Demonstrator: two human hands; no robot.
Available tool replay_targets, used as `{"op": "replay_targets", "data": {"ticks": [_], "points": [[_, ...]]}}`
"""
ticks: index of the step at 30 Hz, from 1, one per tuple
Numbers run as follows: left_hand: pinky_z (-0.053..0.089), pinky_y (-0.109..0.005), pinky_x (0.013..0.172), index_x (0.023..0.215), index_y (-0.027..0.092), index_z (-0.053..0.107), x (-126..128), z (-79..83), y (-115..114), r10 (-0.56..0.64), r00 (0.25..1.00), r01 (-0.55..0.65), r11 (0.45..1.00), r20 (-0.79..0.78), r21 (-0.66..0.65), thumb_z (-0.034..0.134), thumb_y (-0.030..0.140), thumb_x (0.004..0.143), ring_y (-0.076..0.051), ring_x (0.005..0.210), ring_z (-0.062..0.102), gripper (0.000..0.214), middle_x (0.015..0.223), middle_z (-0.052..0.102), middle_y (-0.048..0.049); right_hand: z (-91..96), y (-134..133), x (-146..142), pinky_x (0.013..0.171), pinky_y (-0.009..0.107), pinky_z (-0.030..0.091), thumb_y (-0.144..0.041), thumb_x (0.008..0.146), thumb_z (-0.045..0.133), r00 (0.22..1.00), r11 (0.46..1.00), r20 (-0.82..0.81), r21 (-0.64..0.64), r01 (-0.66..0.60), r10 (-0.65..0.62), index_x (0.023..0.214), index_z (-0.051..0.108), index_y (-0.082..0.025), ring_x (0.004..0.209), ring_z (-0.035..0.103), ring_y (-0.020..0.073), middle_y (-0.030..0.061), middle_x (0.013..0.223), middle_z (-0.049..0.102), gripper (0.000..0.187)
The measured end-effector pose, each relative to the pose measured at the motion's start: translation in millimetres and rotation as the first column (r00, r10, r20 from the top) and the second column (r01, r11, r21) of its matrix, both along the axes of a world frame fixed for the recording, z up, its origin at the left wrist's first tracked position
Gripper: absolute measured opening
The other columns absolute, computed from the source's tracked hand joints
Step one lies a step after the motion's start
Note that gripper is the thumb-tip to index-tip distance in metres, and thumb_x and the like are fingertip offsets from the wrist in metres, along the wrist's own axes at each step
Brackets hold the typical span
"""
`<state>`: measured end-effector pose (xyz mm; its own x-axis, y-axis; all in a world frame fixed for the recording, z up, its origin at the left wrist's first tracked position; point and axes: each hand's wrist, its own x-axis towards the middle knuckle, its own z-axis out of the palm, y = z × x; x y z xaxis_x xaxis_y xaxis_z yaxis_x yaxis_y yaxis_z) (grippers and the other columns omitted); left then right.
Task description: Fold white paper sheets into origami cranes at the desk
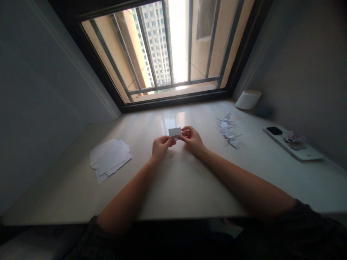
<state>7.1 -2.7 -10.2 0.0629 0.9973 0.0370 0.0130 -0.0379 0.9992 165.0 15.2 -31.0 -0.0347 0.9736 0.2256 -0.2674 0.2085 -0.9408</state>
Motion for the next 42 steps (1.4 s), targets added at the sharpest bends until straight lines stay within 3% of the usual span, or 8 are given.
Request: {"op": "replay_targets", "data": {"ticks": [4,10,17,21,26,33,37,42], "points": [[0.052,-0.033,0.076,0.081,0.012,0.073,1.4,-0.5,-0.6,-0.021,0.998,0.022,0.999,0.057,-0.024,0.075,0.049,0.066,-0.020,0.073,0.068,0.040,0.075,0.072,-0.0092,1.7,-2.2,-1.3,0.067,0.030,0.050,-0.039,0.052,0.085,0.998,0.999,-0.056,-0.029,-0.042,0.040,0.089,0.049,-0.024,0.067,0.064,0.0161,-0.0036,0.071,0.068,0.053],[0.052,-0.034,0.075,0.083,0.011,0.072,1.6,-0.9,0.8,-0.018,0.998,0.019,1.000,0.065,-0.019,0.077,0.047,0.066,-0.019,0.071,0.068,0.040,0.074,0.072,-0.0098,-0.6,-0.4,-2.3,0.072,0.032,0.050,-0.036,0.052,0.085,0.990,0.996,-0.139,-0.083,0.017,-0.029,0.084,0.049,-0.023,0.067,0.065,0.0161,-0.0029,0.069,0.069,0.050],[0.052,-0.034,0.076,0.085,0.011,0.072,1.1,-1.0,2.1,-0.009,0.997,0.014,0.998,0.074,-0.062,0.077,0.046,0.066,-0.019,0.072,0.068,0.040,0.075,0.072,-0.0101,-0.1,-0.2,-3.1,0.070,0.031,0.048,-0.038,0.061,0.078,0.988,0.996,-0.134,-0.064,0.062,-0.070,0.080,0.048,-0.023,0.062,0.061,0.0143,-0.0037,0.065,0.066,0.038],[0.052,-0.033,0.076,0.083,0.011,0.070,0.4,-4.6,4.0,-0.046,0.996,0.050,0.997,0.074,-0.063,0.076,0.046,0.066,-0.019,0.072,0.068,0.040,0.075,0.071,-0.0092,-1.4,0.5,-2.6,0.067,0.031,0.046,-0.036,0.070,0.069,0.993,0.994,-0.033,0.002,0.111,-0.111,0.082,0.047,-0.023,0.062,0.059,0.0147,-0.0041,0.063,0.062,0.028],[0.051,-0.029,0.068,0.085,0.013,0.070,-0.3,-3.2,2.0,-0.131,0.988,0.132,0.991,-0.080,0.014,0.074,0.050,0.067,-0.018,0.072,0.065,0.041,0.077,0.069,-0.0059,1.8,-5.9,1.9,0.067,0.031,0.044,-0.026,0.081,0.054,0.924,0.963,0.308,0.213,0.163,-0.225,0.095,0.050,-0.024,0.068,0.058,0.0165,-0.0018,0.072,0.060,0.015],[0.050,-0.024,0.058,0.080,0.016,0.067,-2.3,3.1,0.0,-0.067,0.980,0.080,0.995,-0.189,0.061,0.067,0.055,0.071,-0.013,0.064,0.056,0.040,0.067,0.061,0.0001,6.6,-13.1,1.9,0.063,0.029,0.042,-0.027,0.087,0.047,0.858,0.961,0.477,0.269,0.065,-0.191,0.106,0.051,-0.024,0.065,0.056,0.0153,-0.0011,0.076,0.060,0.020],[0.050,-0.024,0.057,0.082,0.016,0.068,-4.2,1.2,2.9,-0.015,0.994,0.022,0.998,-0.110,0.054,0.069,0.053,0.070,-0.014,0.069,0.059,0.039,0.075,0.065,-0.0030,6.2,-11.4,0.8,0.064,0.029,0.045,-0.040,0.084,0.057,0.910,0.980,0.390,0.189,0.069,-0.139,0.112,0.048,-0.025,0.067,0.059,0.0153,-0.0002,0.082,0.062,0.033],[0.052,-0.027,0.061,0.087,0.015,0.066,-6.3,-2.1,7.4,0.087,0.996,-0.087,0.996,0.037,0.008,0.072,0.050,0.067,-0.016,0.071,0.062,0.040,0.078,0.067,-0.0047,4.2,-9.8,-0.6,0.062,0.029,0.048,-0.045,0.075,0.068,0.964,0.991,0.265,0.124,-0.048,0.014,0.113,0.048,-0.027,0.061,0.059,0.0144,-0.0044,0.071,0.062,0.047]]}}
